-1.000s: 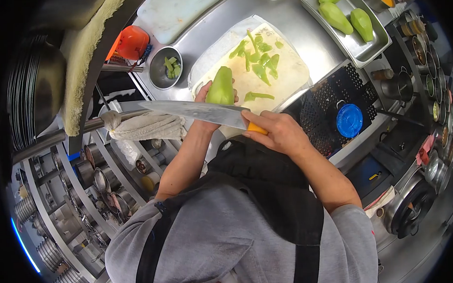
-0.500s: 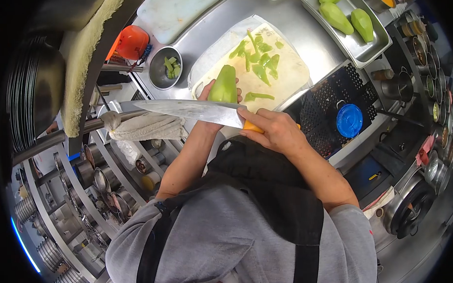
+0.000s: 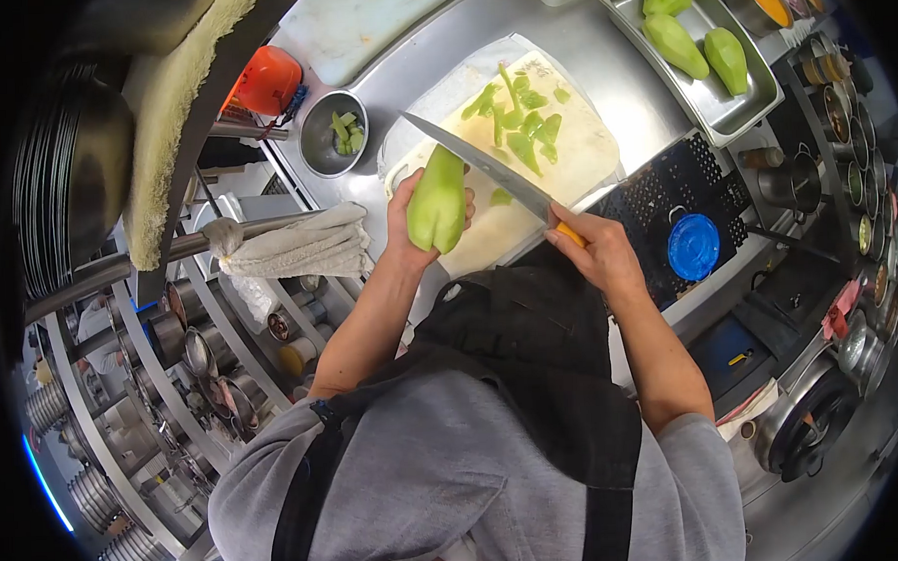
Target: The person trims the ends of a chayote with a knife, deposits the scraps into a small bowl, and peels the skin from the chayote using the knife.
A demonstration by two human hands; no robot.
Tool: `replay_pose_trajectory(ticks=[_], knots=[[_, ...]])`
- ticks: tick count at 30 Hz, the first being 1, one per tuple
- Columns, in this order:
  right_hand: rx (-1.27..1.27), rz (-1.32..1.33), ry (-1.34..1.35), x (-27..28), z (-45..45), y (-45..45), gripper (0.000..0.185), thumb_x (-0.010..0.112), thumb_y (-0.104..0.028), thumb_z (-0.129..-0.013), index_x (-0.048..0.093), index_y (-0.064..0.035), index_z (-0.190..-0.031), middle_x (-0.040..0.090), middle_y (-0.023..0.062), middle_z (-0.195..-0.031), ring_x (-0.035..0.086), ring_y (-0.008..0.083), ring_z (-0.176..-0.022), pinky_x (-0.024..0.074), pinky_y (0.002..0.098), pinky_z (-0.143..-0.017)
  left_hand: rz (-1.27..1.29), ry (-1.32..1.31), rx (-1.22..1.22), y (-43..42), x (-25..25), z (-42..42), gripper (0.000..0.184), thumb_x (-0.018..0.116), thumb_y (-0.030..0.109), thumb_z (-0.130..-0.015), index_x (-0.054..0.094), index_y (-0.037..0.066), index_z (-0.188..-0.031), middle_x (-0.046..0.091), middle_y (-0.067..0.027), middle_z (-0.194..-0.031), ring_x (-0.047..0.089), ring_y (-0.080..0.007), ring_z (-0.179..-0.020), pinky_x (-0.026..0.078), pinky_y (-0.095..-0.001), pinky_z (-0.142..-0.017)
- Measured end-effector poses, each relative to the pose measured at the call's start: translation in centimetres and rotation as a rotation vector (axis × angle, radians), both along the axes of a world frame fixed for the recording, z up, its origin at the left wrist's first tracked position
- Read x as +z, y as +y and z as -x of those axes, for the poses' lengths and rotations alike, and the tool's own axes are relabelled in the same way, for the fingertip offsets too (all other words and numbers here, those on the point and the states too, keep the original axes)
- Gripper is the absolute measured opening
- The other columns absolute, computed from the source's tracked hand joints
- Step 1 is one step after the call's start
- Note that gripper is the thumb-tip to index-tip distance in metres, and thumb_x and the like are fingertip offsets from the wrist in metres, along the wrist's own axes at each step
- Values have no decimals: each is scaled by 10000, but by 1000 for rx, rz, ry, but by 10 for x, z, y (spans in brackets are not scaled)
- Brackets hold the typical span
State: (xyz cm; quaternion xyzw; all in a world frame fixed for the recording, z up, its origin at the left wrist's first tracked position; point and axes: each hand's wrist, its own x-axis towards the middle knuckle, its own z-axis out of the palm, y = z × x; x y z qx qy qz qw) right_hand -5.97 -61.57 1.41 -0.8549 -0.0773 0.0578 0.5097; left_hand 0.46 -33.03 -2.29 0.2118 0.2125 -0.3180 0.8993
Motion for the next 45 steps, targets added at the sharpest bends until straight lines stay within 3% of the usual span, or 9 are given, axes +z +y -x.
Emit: replay_pose_trajectory(ticks=[4, 14, 21, 24, 27, 29, 36, 39, 45], knots=[[130, -45, -70, 21, -4, 21, 410, 753, -177, -846, 662, -55, -1226, 705, 160, -922, 689, 342, -806, 542, 380, -745, -210, 103, 140, -20, 27, -1, 505, 450, 416, -974, 562, 16, -1261, 649, -199, -1005, 646, -296, -862, 544, -402, -748], [202, -18, -36, 31, -10, 29, 414, 756, -190, -840, 665, -62, -1223, 668, 152, -833, 658, 346, -748, 529, 392, -703, 3, -32, 41, -5, 8, -3, 522, 469, 387, -978, 535, -4, -1318, 662, -162, -1120, 661, -310, -938, 557, -429, -807], [157, 30, -78, 6, -3, 0, 391, 758, -183, -839, 678, -39, -1193, 690, 174, -869, 680, 345, -773, 534, 384, -721, -154, 11, 125, -2, 14, 0, 523, 461, 381, -969, 542, -16, -1298, 653, -179, -1110, 656, -321, -918, 562, -424, -784], [-1, 49, 76, -2, 0, -14, 334, 743, -170, -860, 696, -10, -1149, 718, 189, -938, 715, 321, -825, 542, 360, -754, 64, -119, -17, 9, 2, -3, 519, 462, 377, -956, 554, -21, -1276, 652, -188, -1116, 659, -322, -909, 565, -432, -782], [45, 10, 54, 7, 2, -9, 329, 740, -176, -866, 699, -22, -1153, 723, 182, -946, 719, 311, -834, 544, 359, -759, -151, -60, -14, 5, 11, 2, 507, 466, 373, -950, 566, -13, -1263, 653, -186, -1136, 662, -321, -920, 564, -445, -796], [134, -1, 6, 22, -2, 7, 361, 748, -182, -856, 679, -19, -1171, 711, 174, -932, 705, 335, -830, 546, 362, -758, -210, -47, 5, -2, 15, 0, 446, 427, 337, -995, 577, 0, -1248, 675, -143, -1110, 674, -252, -956, 563, -380, -830], [193, -39, -17, 25, -14, 22, 375, 750, -182, -850, 673, -24, -1182, 704, 176, -921, 686, 356, -805, 543, 381, -746, -266, -32, 56, -8, 23, 2, 446, 428, 326, -996, 559, 2, -1272, 671, -141, -1121, 670, -260, -971, 561, -388, -840], [180, 2, -46, 9, -11, 10, 381, 757, -182, -844, 677, -24, -1181, 705, 181, -922, 687, 353, -802, 543, 383, -741, -231, -18, 63, 0, 10, 4, 527, 409, 348, -983, 515, -27, -1338, 640, -188, -1224, 657, -328, -987, 555, -449, -836], [112, 69, -47, -3, -3, -8, 376, 765, -189, -839, 689, -22, -1168, 704, 187, -899, 689, 347, -790, 539, 384, -724, -171, 13, 43, -4, 18, 7, 513, 442, 371, -962, 554, -28, -1264, 643, -156, -1033, 615, -275, -828, 525, -411, -725]])
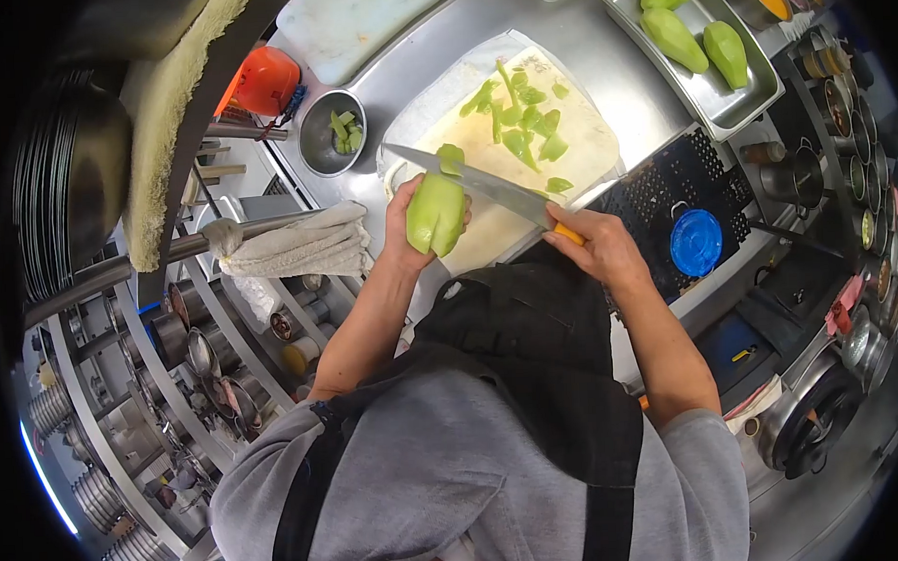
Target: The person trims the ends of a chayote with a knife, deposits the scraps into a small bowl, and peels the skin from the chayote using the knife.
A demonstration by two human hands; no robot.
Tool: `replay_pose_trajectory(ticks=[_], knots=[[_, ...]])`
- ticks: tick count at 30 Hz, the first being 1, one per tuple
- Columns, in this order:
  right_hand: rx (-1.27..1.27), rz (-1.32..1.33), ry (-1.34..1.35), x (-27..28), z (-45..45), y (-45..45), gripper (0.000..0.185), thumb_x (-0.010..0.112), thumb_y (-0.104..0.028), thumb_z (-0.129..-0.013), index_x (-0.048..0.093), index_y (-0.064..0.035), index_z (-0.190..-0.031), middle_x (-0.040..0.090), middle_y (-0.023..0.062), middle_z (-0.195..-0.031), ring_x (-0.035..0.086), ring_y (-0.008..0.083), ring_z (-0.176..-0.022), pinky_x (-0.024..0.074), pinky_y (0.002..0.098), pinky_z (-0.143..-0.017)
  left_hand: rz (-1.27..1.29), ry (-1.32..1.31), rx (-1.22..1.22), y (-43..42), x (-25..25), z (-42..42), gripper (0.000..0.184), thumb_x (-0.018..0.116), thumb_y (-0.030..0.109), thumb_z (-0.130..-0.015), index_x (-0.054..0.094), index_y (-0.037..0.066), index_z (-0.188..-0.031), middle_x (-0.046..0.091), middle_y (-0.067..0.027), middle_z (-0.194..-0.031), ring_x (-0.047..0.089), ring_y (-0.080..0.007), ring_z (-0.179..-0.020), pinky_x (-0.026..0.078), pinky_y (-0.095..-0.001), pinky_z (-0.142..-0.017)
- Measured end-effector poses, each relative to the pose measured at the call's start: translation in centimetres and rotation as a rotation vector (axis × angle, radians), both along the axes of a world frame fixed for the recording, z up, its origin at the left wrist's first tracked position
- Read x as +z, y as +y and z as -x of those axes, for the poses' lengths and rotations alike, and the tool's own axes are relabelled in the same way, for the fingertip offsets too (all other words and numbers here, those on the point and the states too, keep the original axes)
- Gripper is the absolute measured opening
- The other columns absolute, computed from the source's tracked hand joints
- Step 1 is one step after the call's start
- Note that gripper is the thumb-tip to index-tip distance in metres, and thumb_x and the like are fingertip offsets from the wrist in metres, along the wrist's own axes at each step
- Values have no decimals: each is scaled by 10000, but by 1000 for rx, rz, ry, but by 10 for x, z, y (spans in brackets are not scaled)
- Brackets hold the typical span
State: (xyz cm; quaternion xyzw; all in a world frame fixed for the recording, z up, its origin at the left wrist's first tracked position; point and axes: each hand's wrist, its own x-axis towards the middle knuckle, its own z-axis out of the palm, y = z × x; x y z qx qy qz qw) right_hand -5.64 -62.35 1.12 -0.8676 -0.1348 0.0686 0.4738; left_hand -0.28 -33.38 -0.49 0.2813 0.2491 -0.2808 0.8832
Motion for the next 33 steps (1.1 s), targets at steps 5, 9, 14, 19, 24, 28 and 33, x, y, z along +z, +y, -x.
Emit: replay_pose_trajectory(ticks=[5, 9, 14, 19, 24, 28, 33], knots=[[-109, 103, 172, -15, 9, -26, 362, 753, -200, -857, 696, -8, -1159, 703, 209, -894, 699, 333, -788, 533, 373, -727, 77, -19, -80, 3, 6, 4, 454, 459, 338, -968, 582, -14, -1229, 657, -130, -975, 632, -253, -818, 538, -368, -731], [-114, -38, 143, -6, 15, -8, 368, 752, -203, -858, 689, -6, -1162, 712, 203, -982, 706, 338, -852, 543, 365, -758, -176, 23, -99, 1, 12, 1, 415, 469, 310, -977, 595, -8, -1212, 680, -125, -1030, 671, -230, -891, 562, -356, -784], [30, 9, 85, 24, 3, 12, 381, 758, -211, -849, 680, -10, -1163, 715, 177, -982, 693, 357, -865, 550, 395, -775, -384, -35, -161, 0, 5, 0, 380, 508, 290, -980, 613, -3, -1198, 687, -118, -1083, 684, -211, -938, 565, -349, -822], [0, 75, 41, 7, -1, -8, 380, 754, -216, -852, 685, -9, -1164, 704, 201, -940, 690, 361, -822, 545, 399, -743, -370, -70, -229, 10, 6, 2, 392, 567, 297, -941, 603, 4, -1200, 673, -115, -1109, 668, -206, -980, 544, -335, -859], [-147, 125, 233, -18, 16, -36, 370, 733, -224, -884, 688, -10, -1183, 723, 203, -914, 718, 281, -795, 539, 343, -740, -370, -75, -230, 14, 10, 7, 393, 576, 289, -941, 593, 12, -1220, 670, -110, -1108, 670, -211, -968, 547, -341, -850], [-299, -106, 373, -12, 24, -25, 398, 723, -229, -905, 665, 6, -1220, 740, 172, -1038, 701, 167, -909, 528, 307, -833, -57, -178, -123, 5, 18, 3, 521, 441, 389, -978, 541, -10, -1298, 660, -170, -1097, 667, -293, -961, 558, -389, -839], [-322, -170, 395, -1, 21, -4, 408, 725, -223, -903, 658, 22, -1223, 730, 165, -1106, 691, 162, -993, 515, 298, -890, -179, -39, -12, 12, -6, -12, 571, 401, 426, -974, 522, -14, -1318, 650, -183, -1069, 652, -309, -959, 543, -417, -826]])
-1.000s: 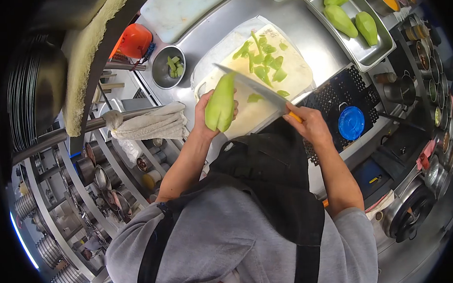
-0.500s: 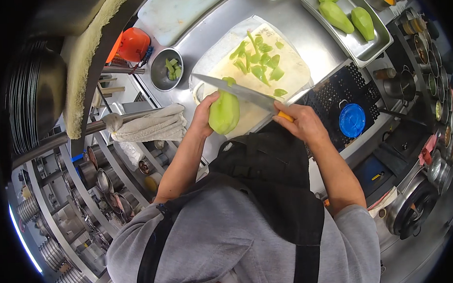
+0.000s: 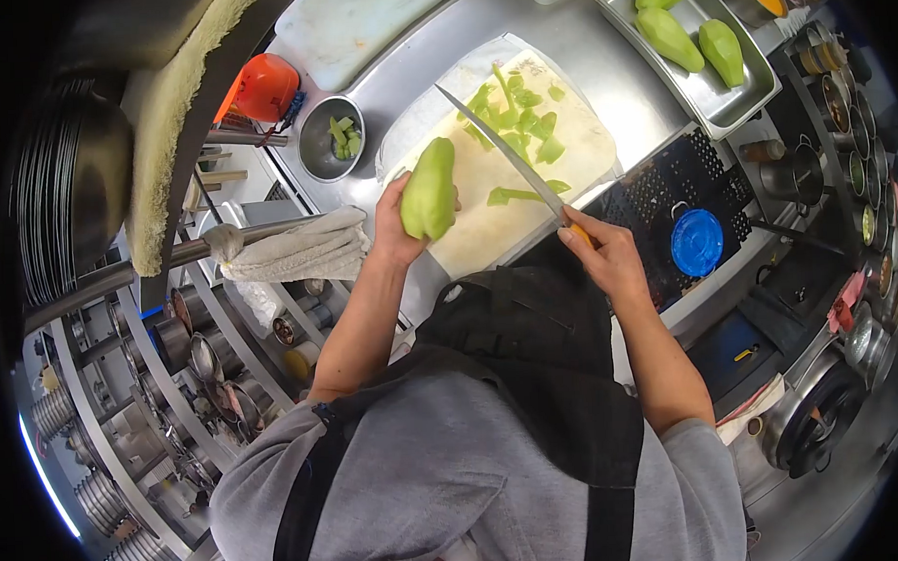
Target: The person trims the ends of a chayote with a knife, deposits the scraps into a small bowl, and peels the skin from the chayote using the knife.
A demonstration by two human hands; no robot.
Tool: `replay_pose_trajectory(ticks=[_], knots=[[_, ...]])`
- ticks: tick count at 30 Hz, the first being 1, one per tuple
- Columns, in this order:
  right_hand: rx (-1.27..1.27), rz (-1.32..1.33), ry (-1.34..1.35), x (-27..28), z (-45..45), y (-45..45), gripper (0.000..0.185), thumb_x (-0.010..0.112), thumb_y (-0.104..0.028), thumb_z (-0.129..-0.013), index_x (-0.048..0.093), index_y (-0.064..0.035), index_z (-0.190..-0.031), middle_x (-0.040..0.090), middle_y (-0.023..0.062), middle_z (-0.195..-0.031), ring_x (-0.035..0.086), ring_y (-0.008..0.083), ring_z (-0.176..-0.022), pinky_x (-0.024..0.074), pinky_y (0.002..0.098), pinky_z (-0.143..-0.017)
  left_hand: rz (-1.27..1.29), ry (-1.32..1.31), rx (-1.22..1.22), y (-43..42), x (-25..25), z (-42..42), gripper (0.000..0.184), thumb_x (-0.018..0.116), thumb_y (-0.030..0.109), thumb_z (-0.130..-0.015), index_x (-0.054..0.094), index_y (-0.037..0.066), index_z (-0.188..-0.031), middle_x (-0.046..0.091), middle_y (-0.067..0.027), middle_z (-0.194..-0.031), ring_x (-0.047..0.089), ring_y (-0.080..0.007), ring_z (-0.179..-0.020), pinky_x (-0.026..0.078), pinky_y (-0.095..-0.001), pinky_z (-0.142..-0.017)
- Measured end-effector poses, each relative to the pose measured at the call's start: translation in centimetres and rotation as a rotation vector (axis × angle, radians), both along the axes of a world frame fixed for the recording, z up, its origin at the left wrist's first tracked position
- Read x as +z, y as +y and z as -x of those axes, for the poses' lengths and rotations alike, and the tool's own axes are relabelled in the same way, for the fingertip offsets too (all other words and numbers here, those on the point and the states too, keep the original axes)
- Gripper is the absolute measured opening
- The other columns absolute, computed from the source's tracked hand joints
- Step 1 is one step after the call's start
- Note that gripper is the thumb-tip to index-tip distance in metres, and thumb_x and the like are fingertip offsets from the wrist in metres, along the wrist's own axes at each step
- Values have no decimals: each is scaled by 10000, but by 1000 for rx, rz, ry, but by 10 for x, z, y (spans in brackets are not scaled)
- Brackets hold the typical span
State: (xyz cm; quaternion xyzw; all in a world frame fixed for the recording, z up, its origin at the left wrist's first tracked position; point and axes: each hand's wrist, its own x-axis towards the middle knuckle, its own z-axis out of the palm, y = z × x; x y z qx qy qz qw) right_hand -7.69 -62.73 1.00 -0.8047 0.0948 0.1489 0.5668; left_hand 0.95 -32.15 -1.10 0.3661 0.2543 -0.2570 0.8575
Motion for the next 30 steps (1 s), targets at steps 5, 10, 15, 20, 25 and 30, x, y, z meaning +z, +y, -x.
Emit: replay_pose_trajectory(ticks=[5, 10, 15, 20, 25, 30], knots=[[13, -36, 2, 3, 3, 11, 417, 727, -221, -901, 654, 19, -1234, 736, 145, -1038, 693, 164, -925, 521, 294, -841, 183, -63, -17, 1, 9, -5, 630, 404, 494, -954, 537, -7, -1312, 640, -189, -1098, 635, -310, -937, 497, -400, -742], [-42, -110, 69, 7, 1, 14, 409, 725, -219, -905, 661, -4, -1247, 667, 60, -745, 584, 87, -595, 476, 260, -576, 270, -80, -42, -2, 23, -14, 594, 439, 474, -935, 554, 19, -1299, 640, -195, -1086, 632, -320, -927, 500, -435, -750], [-66, -97, 60, 8, -3, 11, 387, 723, -213, -906, 673, 1, -1224, 637, 56, -703, 567, 99, -560, 455, 277, -542, 119, 27, -99, -10, 5, -31, 512, 477, 441, -931, 591, 37, -1225, 644, -192, -1064, 631, -324, -923, 499, -448, -756], [109, 85, -435, 19, -11, 26, 414, 756, -210, -862, 671, -18, -1218, 700, 156, -864, 691, 265, -759, 528, 348, -691, 68, 219, 156, -45, 29, -30, 433, 553, 432, -895, 611, 70, -1126, 663, -178, -974, 643, -340, -867, 516, -486, -763], [385, 198, -457, 45, -22, 49, 502, 788, -252, -813, 646, -83, -1264, 628, 118, -770, 642, 313, -692, 525, 395, -643, 219, 208, 65, -42, 13, -29, 420, 563, 443, -878, 610, 79, -1082, 656, -171, -929, 656, -346, -842, 553, -499, -744], [394, 209, -580, 47, -34, 60, 570, 800, -227, -798, 618, -111, -1327, 581, 105, -735, 599, 280, -630, 491, 376, -605, 220, 171, 52, -46, 26, -27, 404, 565, 428, -868, 615, 69, -1047, 647, -164, -911, 652, -354, -838, 556, -471, -739]])
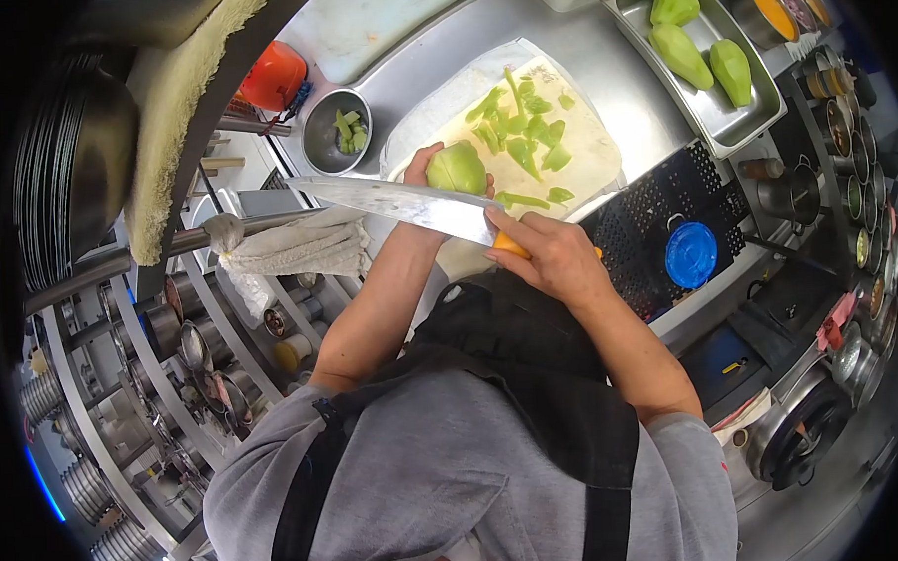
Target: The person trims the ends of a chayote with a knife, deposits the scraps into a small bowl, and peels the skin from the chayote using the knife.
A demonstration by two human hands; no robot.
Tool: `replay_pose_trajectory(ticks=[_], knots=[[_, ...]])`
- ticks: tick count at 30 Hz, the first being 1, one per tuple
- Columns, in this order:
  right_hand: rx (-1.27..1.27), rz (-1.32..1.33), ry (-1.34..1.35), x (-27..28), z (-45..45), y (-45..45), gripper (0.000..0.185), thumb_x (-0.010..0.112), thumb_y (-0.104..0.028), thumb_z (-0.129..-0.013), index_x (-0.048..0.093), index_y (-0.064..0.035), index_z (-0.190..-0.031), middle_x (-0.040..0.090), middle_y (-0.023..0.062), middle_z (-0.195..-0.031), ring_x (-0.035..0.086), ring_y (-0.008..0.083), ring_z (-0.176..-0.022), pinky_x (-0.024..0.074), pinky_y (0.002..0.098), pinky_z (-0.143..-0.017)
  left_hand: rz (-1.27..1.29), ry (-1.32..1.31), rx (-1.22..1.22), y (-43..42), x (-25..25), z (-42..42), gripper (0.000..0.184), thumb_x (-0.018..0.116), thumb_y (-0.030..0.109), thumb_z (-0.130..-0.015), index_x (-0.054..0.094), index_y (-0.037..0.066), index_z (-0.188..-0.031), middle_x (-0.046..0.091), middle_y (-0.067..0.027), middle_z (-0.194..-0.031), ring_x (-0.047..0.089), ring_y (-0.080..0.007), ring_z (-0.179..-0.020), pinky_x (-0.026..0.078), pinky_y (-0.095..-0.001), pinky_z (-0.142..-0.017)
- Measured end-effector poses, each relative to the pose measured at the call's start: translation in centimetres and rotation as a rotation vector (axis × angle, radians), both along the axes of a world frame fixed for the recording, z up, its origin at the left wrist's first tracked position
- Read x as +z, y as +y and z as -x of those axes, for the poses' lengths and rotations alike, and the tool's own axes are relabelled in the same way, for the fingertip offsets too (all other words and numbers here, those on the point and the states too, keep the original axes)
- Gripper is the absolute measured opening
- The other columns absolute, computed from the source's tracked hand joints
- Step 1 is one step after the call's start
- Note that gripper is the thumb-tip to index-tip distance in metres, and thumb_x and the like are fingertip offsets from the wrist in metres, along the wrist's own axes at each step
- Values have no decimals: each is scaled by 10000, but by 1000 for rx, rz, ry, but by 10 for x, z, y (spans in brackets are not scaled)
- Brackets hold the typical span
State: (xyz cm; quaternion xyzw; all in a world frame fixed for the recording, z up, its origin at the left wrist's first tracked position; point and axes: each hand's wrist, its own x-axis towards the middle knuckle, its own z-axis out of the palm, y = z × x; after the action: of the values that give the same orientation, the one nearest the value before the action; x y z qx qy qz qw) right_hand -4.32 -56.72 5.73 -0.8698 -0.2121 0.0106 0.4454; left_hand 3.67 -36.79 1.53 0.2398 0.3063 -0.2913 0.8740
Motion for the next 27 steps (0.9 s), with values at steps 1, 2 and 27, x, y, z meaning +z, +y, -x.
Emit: replay_pose_trajectory(ticks=[1, 2, 27], knots=[[3, 6, -3, 1, -1, 0, 570, 802, -228, -797, 620, -113, -1325, 581, 104, -738, 598, 277, -627, 491, 374, -601, 12, -4, 6, -1, 1, 0, 399, 564, 422, -870, 618, 68, -1043, 648, -164, -917, 651, -354, -836, 556, -467, -741], [4, 13, -7, 1, -2, -1, 570, 803, -230, -795, 622, -114, -1323, 582, 103, -741, 597, 275, -624, 490, 372, -598, 14, -4, 7, 0, 0, 0, 399, 564, 422, -870, 618, 68, -1043, 648, -164, -917, 651, -354, -836, 556, -467, -741], [-74, -32, 108, -8, -11, -7, 451, 784, -217, -819, 673, -91, -1237, 638, 149, -773, 641, 339, -696, 516, 392, -657, 21, 89, 147, -2, -10, 13, 285, 570, 335, -891, 601, 95, -1041, 647, -89, -936, 640, -264, -860, 534, -423, -792]])
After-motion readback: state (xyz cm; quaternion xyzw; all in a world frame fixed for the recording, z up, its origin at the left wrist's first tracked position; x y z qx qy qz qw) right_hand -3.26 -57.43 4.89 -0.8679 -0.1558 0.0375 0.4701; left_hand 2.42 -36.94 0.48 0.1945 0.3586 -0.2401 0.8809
